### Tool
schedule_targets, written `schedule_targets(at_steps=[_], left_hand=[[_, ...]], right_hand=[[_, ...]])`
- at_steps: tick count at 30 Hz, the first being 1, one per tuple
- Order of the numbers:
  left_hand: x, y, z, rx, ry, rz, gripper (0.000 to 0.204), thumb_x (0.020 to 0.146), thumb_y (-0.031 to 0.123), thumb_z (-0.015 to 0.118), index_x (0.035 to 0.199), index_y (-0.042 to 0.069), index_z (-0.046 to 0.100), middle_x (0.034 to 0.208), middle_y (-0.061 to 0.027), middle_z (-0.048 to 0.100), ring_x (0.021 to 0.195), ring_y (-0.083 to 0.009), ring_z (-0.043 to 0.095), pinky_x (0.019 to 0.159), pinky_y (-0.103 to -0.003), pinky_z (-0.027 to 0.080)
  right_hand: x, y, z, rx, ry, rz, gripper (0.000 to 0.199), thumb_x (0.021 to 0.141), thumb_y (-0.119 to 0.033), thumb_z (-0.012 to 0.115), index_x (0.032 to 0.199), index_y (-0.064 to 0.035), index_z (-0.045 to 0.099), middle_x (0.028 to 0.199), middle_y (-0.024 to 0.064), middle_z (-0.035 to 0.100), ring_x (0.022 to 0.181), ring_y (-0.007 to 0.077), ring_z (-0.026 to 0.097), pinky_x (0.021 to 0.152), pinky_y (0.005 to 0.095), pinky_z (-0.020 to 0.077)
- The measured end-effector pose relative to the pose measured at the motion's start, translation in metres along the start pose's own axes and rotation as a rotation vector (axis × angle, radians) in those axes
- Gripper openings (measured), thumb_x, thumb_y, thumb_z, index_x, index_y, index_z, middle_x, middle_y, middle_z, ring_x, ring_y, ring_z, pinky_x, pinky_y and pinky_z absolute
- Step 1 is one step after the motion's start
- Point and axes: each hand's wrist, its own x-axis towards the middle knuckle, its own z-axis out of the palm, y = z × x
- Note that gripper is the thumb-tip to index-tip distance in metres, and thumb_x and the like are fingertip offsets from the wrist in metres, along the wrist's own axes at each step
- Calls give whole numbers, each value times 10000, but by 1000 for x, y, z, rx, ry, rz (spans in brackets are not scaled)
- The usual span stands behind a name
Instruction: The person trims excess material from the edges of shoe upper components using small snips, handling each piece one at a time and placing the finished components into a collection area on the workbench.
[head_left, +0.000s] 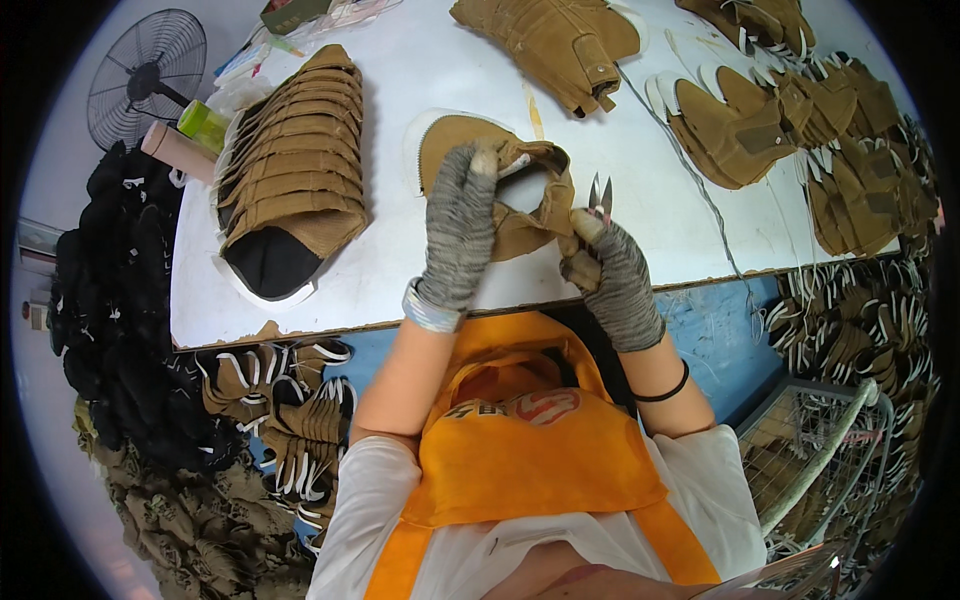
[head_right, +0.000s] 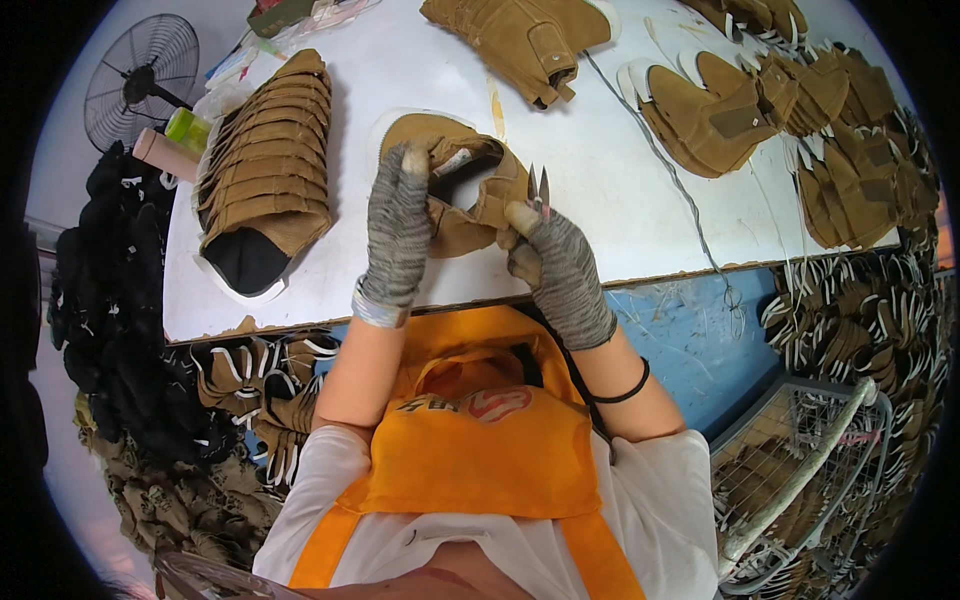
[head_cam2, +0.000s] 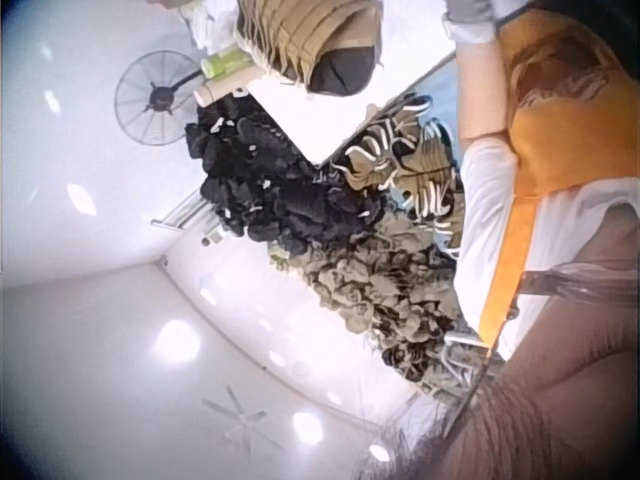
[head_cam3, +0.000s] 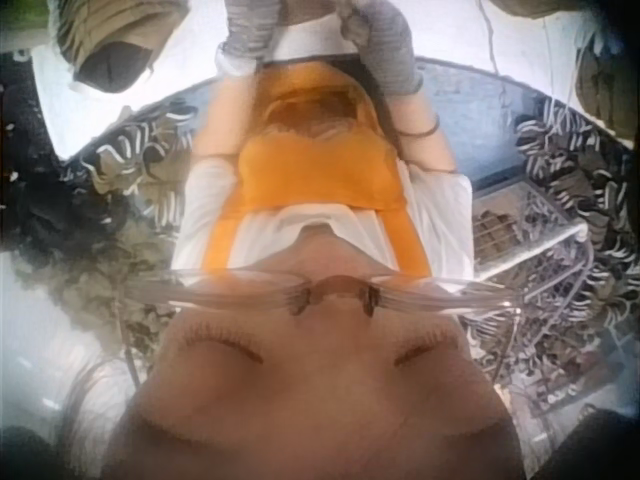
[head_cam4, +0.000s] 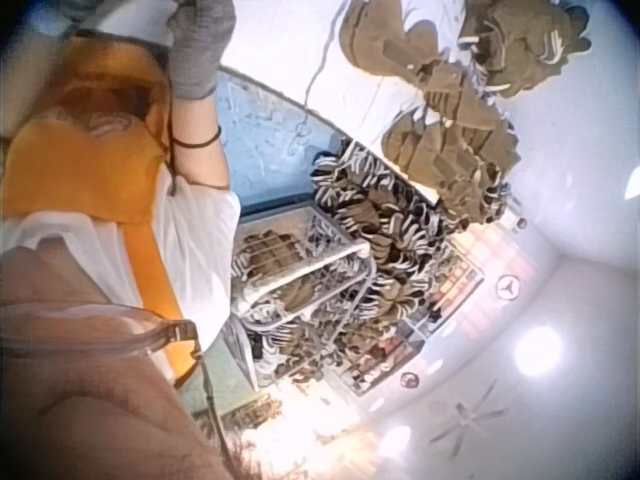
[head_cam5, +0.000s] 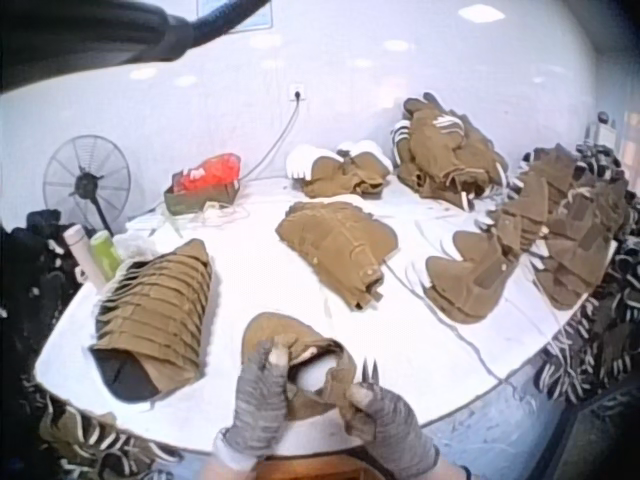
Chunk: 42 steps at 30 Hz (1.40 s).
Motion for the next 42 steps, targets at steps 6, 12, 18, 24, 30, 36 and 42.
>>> schedule_targets(at_steps=[6,12,18,24,30,36,42], left_hand=[[6,35,-18,907,-163,605,443,832,404,683,1115,65,644,1192,-125,550,1089,-292,527,968,-379,406],[32,32,-36,732,-215,517,397,758,346,754,1005,40,694,1199,-131,548,1068,-288,529,968,-408,403],[61,43,-67,264,-73,249,330,888,249,662,1065,-30,651,1183,-77,523,1080,-189,516,960,-297,407],[61,46,-60,142,-36,126,304,906,222,636,1080,-28,649,1186,-62,530,1076,-158,515,960,-277,398],[59,41,-65,173,-106,139,305,897,217,647,1090,-19,653,1188,-66,534,1077,-169,514,958,-285,401],[59,53,-59,434,-267,244,317,958,269,564,1133,17,642,1197,-65,552,1013,-163,556,916,-279,442],[62,56,-54,89,-203,82,484,976,393,504,1278,17,549,1208,-115,583,1106,-188,550,983,-317,417]], right_hand=[[20,-21,14,-6,-36,-40,188,907,-224,619,898,-41,576,748,-1,582,440,17,355,382,167,283],[31,-34,8,-3,-160,-256,310,941,-241,588,1142,-5,597,811,-3,604,465,2,336,406,151,287],[16,-47,-9,-78,41,-319,330,958,-287,569,1063,24,595,682,-39,471,460,13,288,418,177,242],[18,-20,-28,-91,9,-226,368,976,-315,530,1104,25,590,681,-42,483,463,22,310,420,179,270],[35,0,5,71,31,-59,215,976,-272,543,988,-58,566,749,-28,531,458,16,295,427,185,282],[49,-3,28,408,38,158,147,976,-239,544,901,-117,511,577,-74,444,375,29,274,403,170,289],[61,-2,0,584,-13,213,197,1005,-273,464,922,-108,533,639,5,538,420,91,425,394,213,400]])
